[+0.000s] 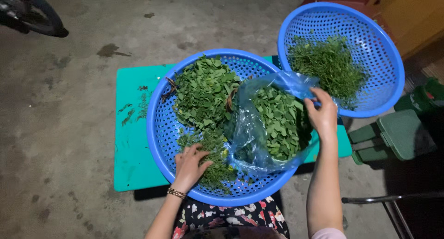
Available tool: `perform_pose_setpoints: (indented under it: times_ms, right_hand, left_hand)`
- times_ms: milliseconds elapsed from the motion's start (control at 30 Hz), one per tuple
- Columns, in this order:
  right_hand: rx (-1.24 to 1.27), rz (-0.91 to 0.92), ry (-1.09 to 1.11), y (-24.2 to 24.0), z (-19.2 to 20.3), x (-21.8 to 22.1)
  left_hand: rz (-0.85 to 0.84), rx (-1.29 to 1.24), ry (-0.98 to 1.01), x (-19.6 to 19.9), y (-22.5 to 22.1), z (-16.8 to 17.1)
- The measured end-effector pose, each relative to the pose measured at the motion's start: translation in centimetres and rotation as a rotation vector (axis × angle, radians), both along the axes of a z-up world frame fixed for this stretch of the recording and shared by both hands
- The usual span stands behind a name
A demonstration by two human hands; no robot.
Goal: The person sorts leafy green vegetables by hand, picking leaves from stems and placing them into a plastic bag inside a blue basket. The person repeatedly handles bunches of greens, separating leaves and stems, and transfers the leaves into the bag.
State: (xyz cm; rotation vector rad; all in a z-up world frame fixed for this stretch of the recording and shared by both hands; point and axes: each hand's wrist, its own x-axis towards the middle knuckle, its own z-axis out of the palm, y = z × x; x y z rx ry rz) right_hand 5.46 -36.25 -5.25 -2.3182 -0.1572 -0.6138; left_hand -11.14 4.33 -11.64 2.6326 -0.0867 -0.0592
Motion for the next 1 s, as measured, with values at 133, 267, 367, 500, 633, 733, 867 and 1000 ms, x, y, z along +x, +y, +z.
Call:
perform_pose_setpoints:
  times_ms: [133, 267, 367, 500, 633, 733, 867, 1000]
  right_hand:
    - [0.084, 0.012, 0.12, 2.4, 0.6, -3.4]
    - [0.382, 0.057, 0.19, 5.8, 1.5, -5.9]
    - [0.171, 0.194, 0.04, 7.3, 2.6, -7.8]
    - [-0.11, 0.167, 0.054, 8.2, 3.5, -8.9]
    - [0.247, 0.045, 0.311, 8.5, 3.0, -9.0]
    - [0.007, 0.101, 0.03, 8.8, 3.0, -8.9]
    - [0.112, 0.097, -0.019, 10.6, 4.8, -9.1]
    - [0.325, 0.255, -0.059, 14.2, 7.6, -10.7]
  left_hand:
    - [0.101, -0.056, -0.199, 2.6, 4.2, 1.3]
    - [0.274, -0.194, -0.253, 8.4, 9.0, 0.1]
    - [0.376, -0.258, -0.224, 12.4, 9.9, -2.5]
    - [0.417, -0.107, -0.248, 14.8, 9.1, -4.1]
    - [0.446, -0.296, -0.464, 13.9, 8.2, -1.3]
    - [0.378, -0.626, -0.54, 12.4, 7.9, 3.2]
    - [0.243, -0.903, -0.5, 9.6, 6.8, 8.9]
    - [0.103, -0.966, -0.373, 6.9, 4.0, 11.7]
